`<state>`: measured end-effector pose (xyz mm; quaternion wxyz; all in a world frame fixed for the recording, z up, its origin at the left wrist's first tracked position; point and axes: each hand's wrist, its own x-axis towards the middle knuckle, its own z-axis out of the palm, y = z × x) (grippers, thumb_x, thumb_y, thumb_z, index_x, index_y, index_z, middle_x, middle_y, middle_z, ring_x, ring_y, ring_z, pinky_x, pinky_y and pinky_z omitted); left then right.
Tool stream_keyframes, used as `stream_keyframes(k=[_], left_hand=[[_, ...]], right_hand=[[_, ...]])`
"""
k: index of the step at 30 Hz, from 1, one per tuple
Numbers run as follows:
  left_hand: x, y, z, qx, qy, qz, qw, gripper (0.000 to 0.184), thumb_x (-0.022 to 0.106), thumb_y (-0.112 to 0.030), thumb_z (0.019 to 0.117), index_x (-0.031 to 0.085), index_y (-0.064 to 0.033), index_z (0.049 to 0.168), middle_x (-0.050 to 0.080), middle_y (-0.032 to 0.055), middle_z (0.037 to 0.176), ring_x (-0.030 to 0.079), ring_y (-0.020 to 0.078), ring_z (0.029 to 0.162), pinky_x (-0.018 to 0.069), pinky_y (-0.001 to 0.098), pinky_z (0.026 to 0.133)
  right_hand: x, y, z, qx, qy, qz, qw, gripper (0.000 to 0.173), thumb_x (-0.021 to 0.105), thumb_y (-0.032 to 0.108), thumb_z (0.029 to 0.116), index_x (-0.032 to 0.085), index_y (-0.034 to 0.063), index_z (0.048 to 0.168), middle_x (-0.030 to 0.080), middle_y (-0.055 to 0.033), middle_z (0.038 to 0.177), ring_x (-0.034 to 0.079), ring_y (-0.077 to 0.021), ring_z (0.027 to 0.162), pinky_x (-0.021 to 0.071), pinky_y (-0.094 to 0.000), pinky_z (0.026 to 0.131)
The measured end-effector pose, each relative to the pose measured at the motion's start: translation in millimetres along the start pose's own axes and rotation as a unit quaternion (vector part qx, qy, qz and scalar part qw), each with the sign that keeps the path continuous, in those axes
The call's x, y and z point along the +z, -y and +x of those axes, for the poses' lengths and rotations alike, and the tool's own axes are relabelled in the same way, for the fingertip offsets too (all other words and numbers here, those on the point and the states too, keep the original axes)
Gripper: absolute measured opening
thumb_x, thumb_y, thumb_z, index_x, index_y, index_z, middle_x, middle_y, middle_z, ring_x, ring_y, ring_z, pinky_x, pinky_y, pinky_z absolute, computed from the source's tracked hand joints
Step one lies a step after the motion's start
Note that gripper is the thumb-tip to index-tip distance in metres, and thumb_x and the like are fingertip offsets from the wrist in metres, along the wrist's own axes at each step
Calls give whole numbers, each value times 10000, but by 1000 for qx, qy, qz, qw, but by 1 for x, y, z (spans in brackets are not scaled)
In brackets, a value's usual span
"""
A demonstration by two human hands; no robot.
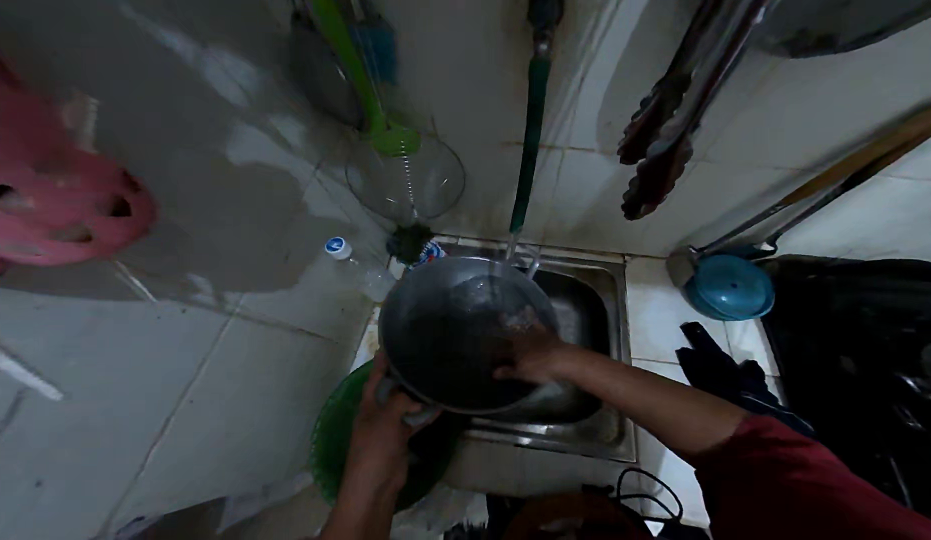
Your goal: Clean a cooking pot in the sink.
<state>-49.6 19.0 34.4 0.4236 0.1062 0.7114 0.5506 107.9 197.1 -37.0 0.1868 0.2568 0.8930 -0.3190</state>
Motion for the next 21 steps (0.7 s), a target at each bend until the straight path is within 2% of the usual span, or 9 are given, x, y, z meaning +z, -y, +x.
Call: stream_keyframes(k=[2,3,5,6,8,11,15,18,21], left_hand=[[-2,-4,-3,-5,-7,24,1000,778,456,75,916,245,-185,1618,517,171,1390,674,223,973,604,352,704],[-2,-6,-4,-1,-7,35,999,776,458,73,922,245,-188,1620,531,172,1367,674,223,967,603,353,706],[-4,-10,-4,24,7,68,997,784,468,51,919,218,-175,1627,511,171,1398,669,215,992,608,358,722],[-4,-12,-4,44,8,96,994,798,485,31,904,210,-165,1628,499,161,1419,660,194,988,594,345,708],[-4,-14,-6,98,14,167,981,834,514,-17,877,197,-159,1635,457,140,1502,636,127,1037,568,289,748],[0,-19,-12,180,32,270,945,853,530,-72,874,180,-170,1646,408,141,1578,557,131,1275,511,332,984],[10,-27,-24,281,33,389,877,811,530,-115,906,202,-170,1646,336,131,1639,431,229,1449,418,465,1133],[11,-32,-27,309,11,423,852,803,511,-130,909,203,-183,1648,369,167,1616,509,301,1380,473,531,1048],[-1,-43,-19,212,-25,327,920,817,527,-162,904,194,-217,1647,457,160,1536,613,197,1148,532,422,884]], right_hand=[[5,-32,14,98,-135,7,986,652,617,300,1018,393,37,1571,106,-239,1703,-24,-450,1576,-76,-702,1212],[10,-43,25,131,-217,40,967,734,673,252,979,338,34,1594,77,-244,1705,54,-460,1571,54,-692,1225],[12,-45,45,179,-282,160,929,900,703,213,968,130,102,1653,153,-268,1676,407,-478,1433,447,-619,1081],[15,-43,54,179,-292,234,910,943,682,173,982,28,127,1660,229,-284,1643,524,-487,1327,509,-614,1006],[25,-37,72,163,-313,331,876,1003,669,127,975,-72,141,1652,333,-304,1597,595,-494,1240,521,-627,978],[33,-20,98,146,-347,406,833,1071,722,168,937,-76,140,1650,389,-328,1545,595,-491,1233,518,-632,981],[25,8,117,152,-355,447,807,947,679,226,972,39,60,1651,234,-279,1655,389,-435,1464,388,-562,1164],[1,22,112,167,-320,447,818,872,648,216,1008,74,67,1648,269,-262,1647,391,-419,1469,375,-558,1172],[-25,16,98,161,-296,398,853,786,643,239,1008,197,67,1632,317,-283,1615,403,-433,1453,389,-570,1156]])
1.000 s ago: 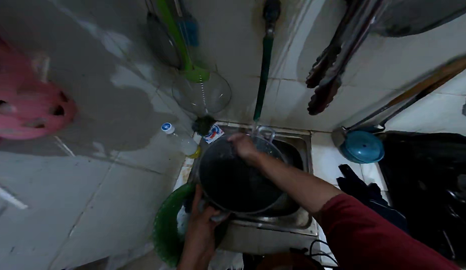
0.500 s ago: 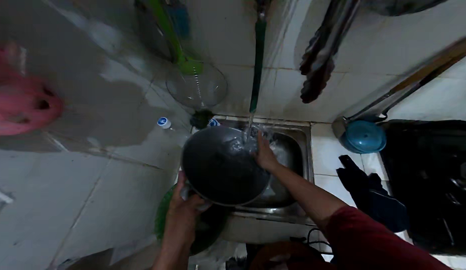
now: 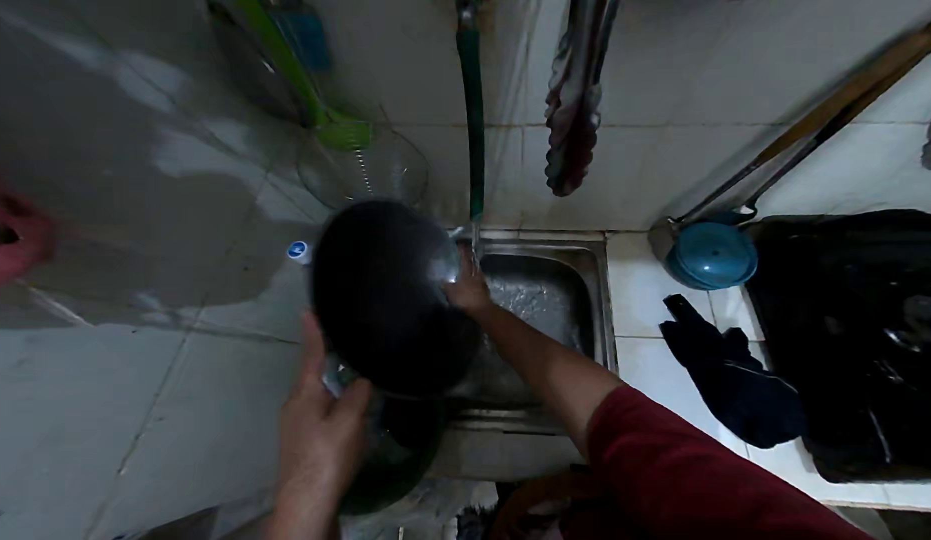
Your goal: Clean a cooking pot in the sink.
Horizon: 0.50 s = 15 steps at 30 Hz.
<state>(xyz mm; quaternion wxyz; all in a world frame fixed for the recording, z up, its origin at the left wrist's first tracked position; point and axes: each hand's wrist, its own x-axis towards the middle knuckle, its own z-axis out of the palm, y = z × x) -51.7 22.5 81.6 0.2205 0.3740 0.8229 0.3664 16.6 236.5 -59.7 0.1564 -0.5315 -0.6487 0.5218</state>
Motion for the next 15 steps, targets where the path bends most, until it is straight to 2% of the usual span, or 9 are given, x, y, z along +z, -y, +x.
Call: stream_keyframes(k=[2,3,5,7,9,10,12,14,15], left_hand=[[-4,8,9,-84,-24,-121,989,790,516,-93,902,216,-202,1625,534,103,1367,637,92,897,556,268,682],[-5,12,10,-114,-30,-180,977,773,495,-61,900,221,-178,1613,556,100,1286,659,100,854,579,266,641],[-6,18,5,-147,-28,-249,957,737,453,-30,908,223,-142,1600,548,100,1228,672,133,874,602,298,657],[-3,22,-5,-153,-27,-267,951,733,449,-11,900,232,-124,1590,572,51,1109,666,91,789,595,266,621],[0,20,-15,-147,-7,-248,957,739,464,-12,880,249,-105,1580,589,30,1110,653,61,768,576,231,601],[2,16,-19,-155,5,-226,962,742,473,-14,885,262,-110,1589,568,65,1209,655,77,827,578,242,632],[8,14,-25,-178,19,-207,962,734,476,-18,904,279,-131,1601,529,112,1348,648,104,901,569,262,669],[12,18,-26,-186,25,-204,961,720,474,-24,905,289,-130,1593,561,87,1258,651,89,838,570,248,627],[12,20,-26,-191,28,-210,959,724,473,-23,898,292,-128,1591,567,87,1237,650,104,834,569,264,621]], right_hand=[[-16,5,11,-4,-7,14,1000,628,643,226,997,407,60,1554,453,-296,1509,485,-435,1373,432,-579,1102],[-24,9,17,-8,-7,48,999,525,647,206,1000,509,41,1479,523,-290,1438,527,-421,1321,449,-572,1078],[-45,10,25,-46,14,92,995,388,595,195,1042,587,9,1381,616,-257,1336,599,-371,1234,477,-532,1044],[-69,-9,26,-109,22,125,986,339,544,168,1067,623,-14,1342,638,-217,1333,612,-300,1229,478,-463,1059],[-96,-43,24,-170,-29,62,983,276,588,184,1043,732,17,1210,678,-182,1267,621,-269,1215,486,-448,1060],[-110,-62,22,-196,-68,1,978,260,598,179,1029,747,17,1168,668,-198,1264,598,-303,1246,465,-462,1091],[-142,-92,15,-158,-151,-86,972,321,522,196,1061,683,-23,1233,630,-252,1312,568,-385,1289,433,-517,1121],[-168,-127,17,-79,-272,-136,949,355,489,219,1070,641,-13,1291,613,-264,1328,560,-410,1293,441,-528,1111],[-178,-144,21,-28,-319,-181,930,405,473,245,1072,593,-1,1370,568,-271,1407,516,-423,1355,413,-537,1142]])
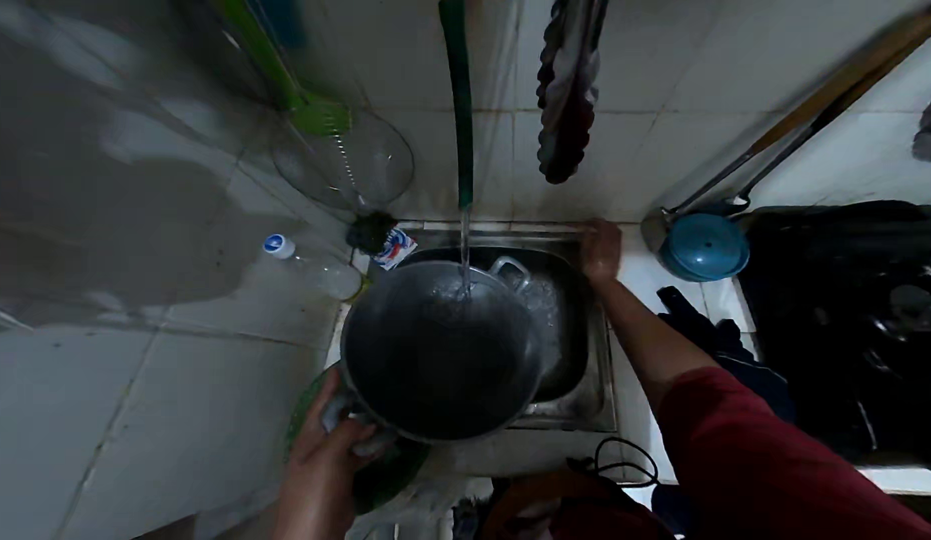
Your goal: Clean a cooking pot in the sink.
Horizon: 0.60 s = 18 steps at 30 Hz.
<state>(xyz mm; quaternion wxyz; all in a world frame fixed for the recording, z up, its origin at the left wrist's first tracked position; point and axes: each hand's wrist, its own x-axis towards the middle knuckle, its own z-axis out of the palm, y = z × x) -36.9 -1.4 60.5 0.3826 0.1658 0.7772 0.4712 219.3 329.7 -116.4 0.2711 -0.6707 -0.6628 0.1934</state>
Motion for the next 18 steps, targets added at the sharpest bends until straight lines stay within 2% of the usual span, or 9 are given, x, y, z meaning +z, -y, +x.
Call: stream_keyframes(k=[2,4,5,7,9,11,13,15,18], left_hand=[[-4,4,1,-2,18,-16,1000,724,462,-31,893,284,-119,1589,582,73,1226,668,113,855,593,283,646],[-7,7,2,8,24,-38,999,734,468,-22,857,292,-102,1565,623,16,1119,665,69,792,585,243,611],[-9,7,1,13,22,-39,999,733,475,-12,860,287,-91,1564,624,4,1108,660,52,786,576,222,606],[-12,6,-3,20,13,-25,999,755,488,-4,850,276,-78,1570,606,-3,1123,649,31,801,565,199,610],[-16,4,-6,29,8,-16,999,761,486,-4,842,275,-75,1570,615,-8,1115,639,19,768,547,181,583],[-23,3,-4,49,11,-20,999,733,477,1,846,292,-63,1552,624,-29,1069,633,8,737,541,168,578],[-31,5,-3,50,0,-19,999,679,472,-10,862,342,-70,1525,626,-30,1045,648,20,744,566,187,602],[-37,6,-1,49,-6,-24,998,654,454,-7,878,364,-98,1519,622,-35,1038,638,22,717,563,189,589],[-46,9,6,77,-8,-33,996,631,446,1,884,398,-125,1500,625,-64,1044,629,3,739,553,177,606]], right_hand=[[6,-29,11,84,-17,-103,991,646,418,391,1080,362,-53,1546,329,-298,1607,292,-442,1514,224,-561,1241],[23,-36,14,120,18,-155,980,836,325,550,1072,176,-83,1597,97,-313,1676,63,-447,1574,37,-579,1271],[36,-32,8,82,26,-157,984,838,335,540,1072,179,-99,1591,90,-321,1674,44,-456,1573,7,-599,1265],[62,-12,-9,-74,73,-142,984,740,412,443,1075,268,-79,1580,178,-284,1674,115,-440,1571,72,-599,1270],[73,8,-22,-217,184,-128,950,681,489,349,1065,270,3,1609,197,-192,1698,132,-367,1584,90,-576,1274],[57,9,-20,-275,247,-139,919,678,469,371,1079,249,32,1623,219,-174,1696,146,-352,1585,67,-573,1276],[33,-36,-21,-324,225,-163,904,686,512,392,1042,316,62,1611,274,-176,1678,194,-375,1569,88,-621,1256],[3,-70,-39,-325,270,-202,884,661,499,356,1051,301,85,1621,148,-193,1709,62,-396,1588,-2,-661,1244],[-24,-92,-107,-352,274,-195,874,572,430,383,1057,478,72,1535,320,-153,1665,144,-389,1579,49,-659,1251]])
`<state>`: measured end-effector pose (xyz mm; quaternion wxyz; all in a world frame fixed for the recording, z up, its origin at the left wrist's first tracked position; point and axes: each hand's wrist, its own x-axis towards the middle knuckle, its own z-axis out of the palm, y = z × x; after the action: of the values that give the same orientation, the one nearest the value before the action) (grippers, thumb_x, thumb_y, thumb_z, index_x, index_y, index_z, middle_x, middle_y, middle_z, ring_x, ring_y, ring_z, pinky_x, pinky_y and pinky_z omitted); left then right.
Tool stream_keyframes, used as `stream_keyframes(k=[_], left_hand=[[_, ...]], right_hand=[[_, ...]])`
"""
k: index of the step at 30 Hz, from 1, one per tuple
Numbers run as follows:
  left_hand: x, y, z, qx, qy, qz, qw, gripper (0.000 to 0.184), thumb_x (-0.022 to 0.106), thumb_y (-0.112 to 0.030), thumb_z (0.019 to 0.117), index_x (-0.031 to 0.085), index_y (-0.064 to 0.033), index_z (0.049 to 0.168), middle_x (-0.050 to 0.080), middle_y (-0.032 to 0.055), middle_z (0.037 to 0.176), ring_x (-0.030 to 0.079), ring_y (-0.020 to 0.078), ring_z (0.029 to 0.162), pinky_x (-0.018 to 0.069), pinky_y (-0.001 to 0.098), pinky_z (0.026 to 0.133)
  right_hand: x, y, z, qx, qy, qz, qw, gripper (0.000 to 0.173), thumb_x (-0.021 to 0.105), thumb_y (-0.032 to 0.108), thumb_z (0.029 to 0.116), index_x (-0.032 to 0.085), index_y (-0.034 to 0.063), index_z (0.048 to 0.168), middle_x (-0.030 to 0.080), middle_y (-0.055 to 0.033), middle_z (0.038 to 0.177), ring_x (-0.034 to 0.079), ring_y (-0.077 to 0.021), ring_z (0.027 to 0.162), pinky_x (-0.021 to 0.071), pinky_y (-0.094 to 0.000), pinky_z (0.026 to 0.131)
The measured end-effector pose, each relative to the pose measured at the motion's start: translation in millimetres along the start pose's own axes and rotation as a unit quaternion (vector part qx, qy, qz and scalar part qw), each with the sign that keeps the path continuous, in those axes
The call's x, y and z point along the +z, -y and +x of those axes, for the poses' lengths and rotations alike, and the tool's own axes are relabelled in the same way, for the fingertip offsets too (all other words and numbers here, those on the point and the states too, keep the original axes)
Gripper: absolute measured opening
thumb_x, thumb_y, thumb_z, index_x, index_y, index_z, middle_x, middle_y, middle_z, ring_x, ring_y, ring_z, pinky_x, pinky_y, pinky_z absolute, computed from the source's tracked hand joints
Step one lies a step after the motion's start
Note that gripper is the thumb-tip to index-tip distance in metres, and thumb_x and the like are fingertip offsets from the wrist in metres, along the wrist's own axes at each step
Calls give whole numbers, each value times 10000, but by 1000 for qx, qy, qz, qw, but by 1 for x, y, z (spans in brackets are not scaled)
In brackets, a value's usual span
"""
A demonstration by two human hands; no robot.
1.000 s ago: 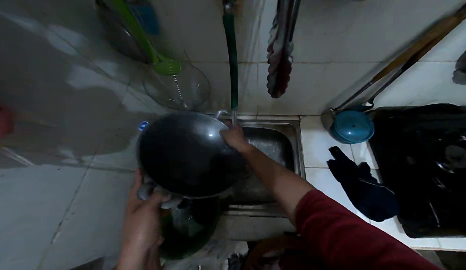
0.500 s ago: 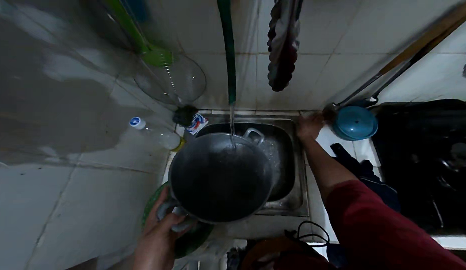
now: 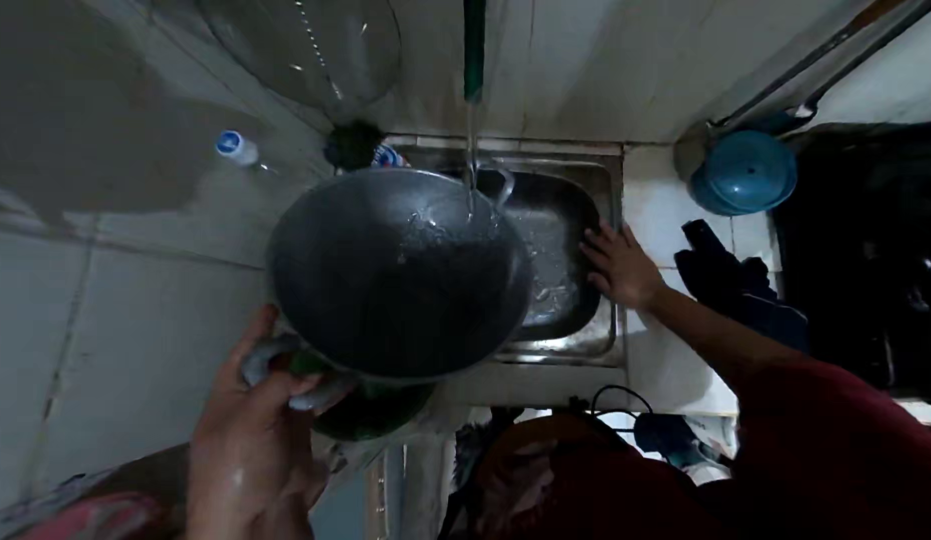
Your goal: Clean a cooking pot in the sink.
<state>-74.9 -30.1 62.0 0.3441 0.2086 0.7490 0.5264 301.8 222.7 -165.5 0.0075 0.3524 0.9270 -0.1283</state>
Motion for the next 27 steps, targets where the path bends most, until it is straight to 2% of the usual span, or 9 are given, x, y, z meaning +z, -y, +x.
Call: stream_keyframes(k=[3,6,9,11,14,17,21,25,27], left_hand=[[-8,-3,2,-6,-20,3,1000,616,458,1,894,413,-134,1493,611,-32,1114,657,38,841,588,232,666],[-14,-8,2,-22,-31,-4,999,623,457,2,923,376,-143,1524,591,15,1189,673,84,888,607,283,700],[-19,-10,-1,-11,-32,-23,999,634,462,3,942,356,-149,1549,584,32,1261,682,103,930,617,302,725],[-20,-12,-3,-11,-37,-25,999,651,468,16,934,352,-156,1551,575,28,1265,676,96,942,617,298,735],[-24,-14,-6,-11,-44,-19,999,664,478,-3,918,365,-178,1548,572,26,1249,671,101,922,610,305,734],[-25,-12,-9,-18,-45,-25,999,661,480,-17,963,318,-187,1581,535,61,1352,663,113,978,598,294,772],[-20,-11,-13,-37,-41,-23,998,693,467,19,971,288,-201,1604,535,90,1371,655,142,1031,600,329,804],[-17,-8,-10,-49,-33,-50,997,713,480,2,946,283,-202,1600,552,112,1341,670,180,1021,610,364,795],[-17,-8,-7,-51,-19,-63,997,677,480,-23,939,335,-199,1576,583,106,1290,676,178,986,611,362,771]], right_hand=[[23,69,-64,24,9,12,1000,753,275,589,1050,505,34,1504,421,-148,1612,213,-356,1569,75,-629,1263],[29,143,-63,92,68,58,992,880,330,710,1003,453,11,1525,495,-223,1532,335,-399,1511,87,-629,1258],[30,214,-7,88,129,113,981,841,425,708,981,417,104,1565,573,-216,1438,517,-392,1365,333,-585,1174],[26,235,36,86,176,187,963,678,529,582,1012,505,114,1503,583,-191,1429,555,-370,1325,427,-565,1103],[22,210,81,234,108,341,904,378,529,283,1066,656,-9,1270,655,-253,1270,630,-417,1193,486,-626,1006],[-7,159,126,327,-9,401,856,381,461,239,1098,622,-50,1289,650,-289,1245,634,-421,1168,479,-589,1018],[-65,160,195,266,-96,458,843,357,468,241,1086,601,-27,1280,641,-221,1158,628,-306,977,509,-492,862],[-101,172,222,213,-59,418,881,465,624,275,1012,533,-34,1347,632,-260,1231,639,-370,1114,522,-546,945],[-107,163,218,210,1,434,876,597,649,354,1005,459,6,1451,603,-258,1315,613,-369,1183,502,-554,997]])
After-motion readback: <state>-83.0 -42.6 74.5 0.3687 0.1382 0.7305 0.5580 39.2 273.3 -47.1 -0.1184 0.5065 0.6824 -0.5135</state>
